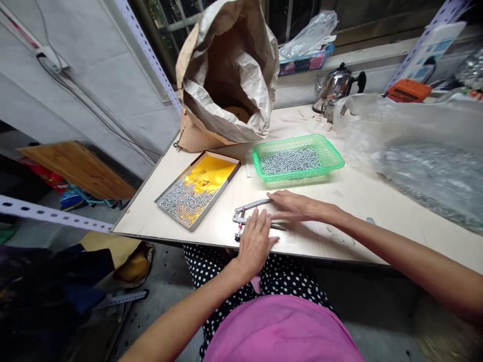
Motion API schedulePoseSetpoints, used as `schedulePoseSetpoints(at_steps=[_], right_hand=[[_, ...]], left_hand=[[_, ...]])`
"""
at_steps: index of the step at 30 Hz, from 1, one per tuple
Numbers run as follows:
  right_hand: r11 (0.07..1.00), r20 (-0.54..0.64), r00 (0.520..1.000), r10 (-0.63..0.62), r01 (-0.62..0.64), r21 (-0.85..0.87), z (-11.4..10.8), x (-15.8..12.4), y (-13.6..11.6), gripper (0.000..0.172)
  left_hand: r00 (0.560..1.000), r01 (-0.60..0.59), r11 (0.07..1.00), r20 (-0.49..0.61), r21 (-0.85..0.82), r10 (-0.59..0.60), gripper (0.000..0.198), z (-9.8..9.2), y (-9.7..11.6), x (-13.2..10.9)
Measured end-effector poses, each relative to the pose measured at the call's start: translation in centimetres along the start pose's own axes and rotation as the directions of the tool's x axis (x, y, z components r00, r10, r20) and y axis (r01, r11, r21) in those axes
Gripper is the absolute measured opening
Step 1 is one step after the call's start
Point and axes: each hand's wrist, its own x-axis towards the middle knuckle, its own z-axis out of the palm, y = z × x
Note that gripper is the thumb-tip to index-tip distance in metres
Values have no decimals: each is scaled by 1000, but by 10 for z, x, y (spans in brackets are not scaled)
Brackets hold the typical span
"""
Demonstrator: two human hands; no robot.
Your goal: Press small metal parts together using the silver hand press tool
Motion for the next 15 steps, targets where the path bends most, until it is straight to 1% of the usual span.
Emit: schedulePoseSetpoints(at_steps=[2,4,6,8,10,13,14,15], right_hand=[[999,-34,999,28,-29,-21,0,3,-1,41],[989,-55,997,57,-64,-136,2,11,-6,27],[963,-54,996,71,-83,-258,4,24,-12,17],[944,-46,995,89,-99,-315,5,40,-16,14],[938,-41,992,117,-124,-324,3,53,-19,13],[924,-36,986,161,-163,-345,1,64,-32,15],[926,-32,989,147,-149,-348,1,65,-39,17],[936,-13,995,95,-94,-340,1,65,-49,18]], left_hand=[[999,-45,998,-1,-51,45,55,5,10,-10],[999,-53,993,1,-102,53,56,7,16,-15],[999,-46,988,1,-144,47,54,7,17,-16],[999,-39,983,-5,-177,38,54,6,16,-17],[999,-31,979,-14,-199,29,57,6,15,-18],[999,-28,975,-29,-222,22,61,8,13,-21],[999,-34,973,-37,-227,26,63,10,13,-21],[999,-40,972,-44,-232,31,66,12,13,-22]])
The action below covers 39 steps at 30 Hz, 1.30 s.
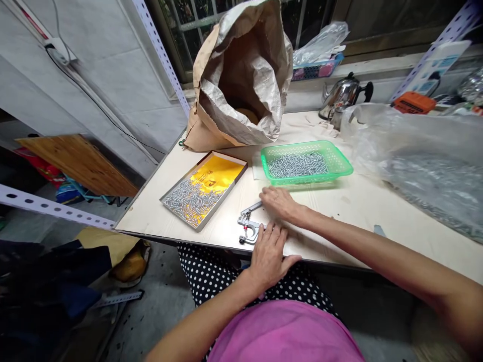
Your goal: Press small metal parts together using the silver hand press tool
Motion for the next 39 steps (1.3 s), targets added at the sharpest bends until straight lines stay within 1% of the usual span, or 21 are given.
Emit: schedulePoseSetpoints(at_steps=[2,4,5,7,11,13,15,16,18,19,20,21,22,24,26,27,28,30,32,35,39], right_hand=[[975,-5,977,-215,215,59,-5,-2,-20,17],[886,-25,894,-447,447,124,-10,-3,-38,14],[844,-33,854,-519,519,134,-11,-2,-44,13],[812,-39,818,-574,575,101,-10,2,-53,11],[790,-76,791,-607,611,51,3,14,-63,11],[791,-174,797,-578,600,121,9,17,-68,8],[786,-354,801,-483,575,229,5,17,-71,8],[777,-459,788,-410,565,277,-2,17,-68,10],[782,-649,725,-229,534,320,-24,14,-52,12],[809,-723,679,-129,494,319,-37,12,-37,11],[856,-770,636,-36,418,305,-49,10,-18,9],[909,-789,613,42,304,285,-59,8,3,9],[951,-784,614,93,178,253,-66,5,25,10],[986,-719,677,158,-67,153,-68,-4,64,19],[976,-618,758,210,-202,84,-55,-16,84,28],[973,-567,793,222,-213,83,-45,-24,85,31],[976,-519,826,218,-189,109,-34,-32,80,33],[971,-434,885,169,-73,229,-11,-49,55,34],[934,-375,917,133,11,358,11,-63,21,33],[912,-319,933,170,-26,409,38,-76,-21,33],[953,-404,890,210,-95,287,64,-78,-43,28]], left_hand=[[1000,6,1000,-11,-13,-6,68,5,-2,-2],[999,40,999,-6,-31,-40,67,12,-3,-5],[998,58,998,-2,-40,-58,66,15,-3,-6],[997,80,996,5,-51,-80,66,19,-3,-9],[994,107,993,41,-57,-104,74,21,-1,-10],[987,143,987,90,-68,-136,77,18,2,-9],[981,167,982,115,-88,-156,79,15,5,-5],[982,164,982,109,-99,-153,80,13,7,-3],[991,121,986,75,-114,-113,84,9,8,2],[995,88,989,52,-117,-82,85,7,8,4],[998,52,992,32,-117,-48,85,3,7,7],[1000,17,994,10,-112,-16,81,-3,3,10],[1000,-6,995,-17,-98,5,74,-11,-2,13],[996,5,999,-91,-34,-8,48,-35,-20,19],[977,124,989,-181,75,-109,26,-68,-48,25],[962,212,968,-200,134,-183,25,-85,-65,29],[944,293,934,-215,204,-250,26,-102,-83,32],[908,412,852,-224,322,-355,29,-129,-118,39],[904,425,809,-143,405,-404,31,-142,-147,46],[909,355,799,22,486,-417,31,-141,-173,57],[918,242,806,142,540,-371,29,-128,-181,71]])
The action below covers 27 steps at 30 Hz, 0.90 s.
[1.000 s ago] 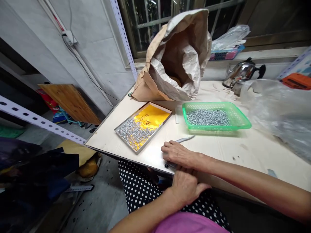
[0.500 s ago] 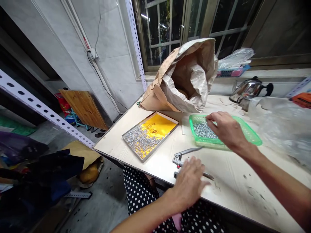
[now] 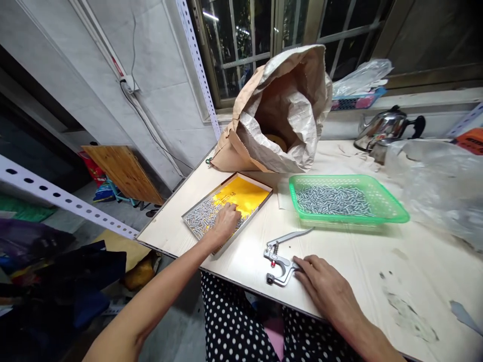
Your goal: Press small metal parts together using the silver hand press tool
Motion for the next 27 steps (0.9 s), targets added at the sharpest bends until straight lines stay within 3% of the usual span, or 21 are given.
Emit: schedulePoseSetpoints(at_steps=[5,10,12,14,17,20,23,27], right_hand=[[992,-81,997,3,-13,-122,10,-2,-2,26],[992,-57,998,40,-47,-118,5,1,-6,23],[991,-30,997,67,-71,-116,2,3,-8,22],[988,0,996,90,-89,-128,-1,4,-8,22],[985,33,994,108,-103,-136,-4,5,-8,21],[987,54,993,107,-99,-127,-7,6,-8,21],[988,61,993,103,-95,-122,-9,6,-8,20],[987,53,994,100,-92,-128,-10,6,-9,20]], left_hand=[[999,-36,998,39,46,34,26,-1,5,18],[1000,-21,1000,-2,14,21,27,-19,10,18],[996,-19,988,-83,-156,6,25,-28,21,4],[993,-22,898,-114,-440,-32,19,-35,36,-16],[992,122,665,91,-737,-81,12,-35,61,-48],[934,352,472,336,-809,-121,9,-22,78,-69],[887,460,329,436,-824,-149,12,-6,86,-75],[850,527,260,502,-809,-161,17,7,92,-75]])
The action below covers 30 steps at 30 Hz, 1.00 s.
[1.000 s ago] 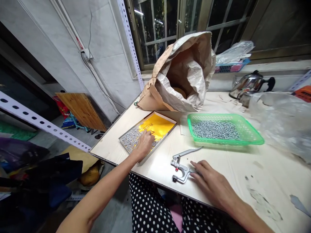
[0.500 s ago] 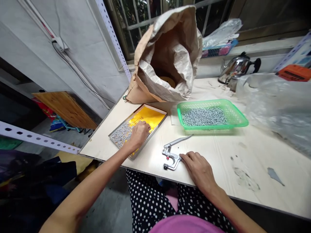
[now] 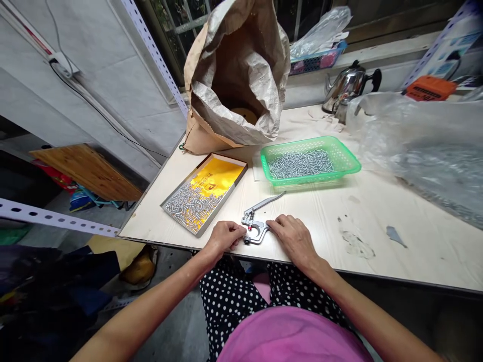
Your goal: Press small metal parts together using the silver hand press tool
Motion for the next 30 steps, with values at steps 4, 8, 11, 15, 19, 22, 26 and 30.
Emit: schedulePoseSetpoints(at_steps=[4,8,11,15,19,22,26,30], right_hand=[[1000,-2,1000,2,-2,-5,-1,0,0,20],[1000,1,1000,6,-6,-6,0,1,0,19],[1000,0,1000,7,-7,-11,1,1,1,17],[1000,-10,1000,8,-7,11,2,1,1,17],[1000,-10,1000,7,-7,10,1,1,1,16],[1000,-9,1000,-10,10,-7,0,1,1,15],[999,-10,999,-43,43,-12,-1,1,1,15],[997,0,997,-74,74,-8,-2,0,3,16]], left_hand=[[999,46,999,23,-20,-46,19,7,1,1],[997,71,997,30,15,-71,20,9,2,4],[998,45,993,48,105,-51,22,8,0,9],[991,47,984,117,174,-68,27,5,0,15],[969,127,981,192,148,-154,28,2,5,15],[953,169,974,228,154,-201,29,1,7,13],[951,174,973,232,153,-206,29,1,5,10],[950,182,971,228,155,-214,28,2,4,6]])
